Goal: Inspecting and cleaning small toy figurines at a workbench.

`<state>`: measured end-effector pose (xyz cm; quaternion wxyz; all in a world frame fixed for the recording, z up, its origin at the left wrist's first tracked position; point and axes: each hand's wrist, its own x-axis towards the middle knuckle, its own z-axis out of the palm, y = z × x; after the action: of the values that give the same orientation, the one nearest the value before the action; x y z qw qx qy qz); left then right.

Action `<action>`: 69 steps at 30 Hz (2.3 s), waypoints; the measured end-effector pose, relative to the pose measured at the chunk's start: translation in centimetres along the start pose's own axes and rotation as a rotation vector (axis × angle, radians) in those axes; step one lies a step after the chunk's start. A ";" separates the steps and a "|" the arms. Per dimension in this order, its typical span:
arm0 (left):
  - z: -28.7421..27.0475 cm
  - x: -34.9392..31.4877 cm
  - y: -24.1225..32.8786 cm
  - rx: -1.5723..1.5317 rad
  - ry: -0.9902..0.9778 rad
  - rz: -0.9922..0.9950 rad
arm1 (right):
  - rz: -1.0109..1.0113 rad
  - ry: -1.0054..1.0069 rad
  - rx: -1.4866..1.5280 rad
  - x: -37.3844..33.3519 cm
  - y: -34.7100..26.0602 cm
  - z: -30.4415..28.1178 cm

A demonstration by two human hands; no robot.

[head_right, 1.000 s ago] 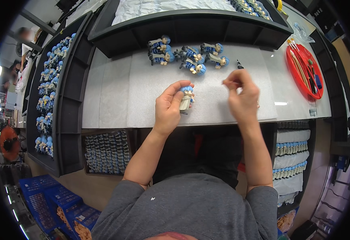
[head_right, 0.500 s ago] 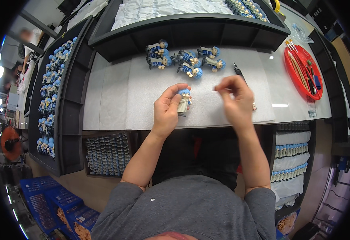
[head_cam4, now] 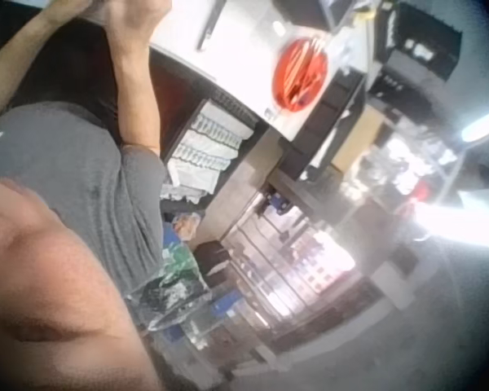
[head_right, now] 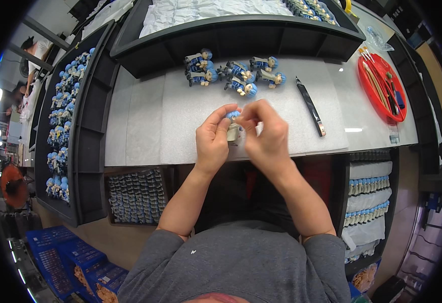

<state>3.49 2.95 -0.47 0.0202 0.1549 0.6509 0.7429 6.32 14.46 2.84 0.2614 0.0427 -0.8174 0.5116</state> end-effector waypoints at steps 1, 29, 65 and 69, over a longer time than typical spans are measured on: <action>-0.1 -0.2 0.0 -0.001 0.006 -0.010 | -0.081 -0.044 0.016 0.0 -0.3 0.0; -0.3 0.2 0.3 -0.076 -0.040 -0.050 | 0.031 0.211 -0.089 3.1 5.3 -7.8; -0.4 0.3 0.4 -0.352 -0.158 -0.120 | -0.003 -0.219 -0.096 0.0 -1.9 -4.5; -0.6 0.3 0.8 -0.377 -0.186 -0.096 | -0.037 -0.192 -0.096 -0.2 -2.1 -3.9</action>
<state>3.19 2.37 0.31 0.1441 0.1851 0.5023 0.8323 8.66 16.73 5.81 0.1931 0.0939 -0.8614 0.4604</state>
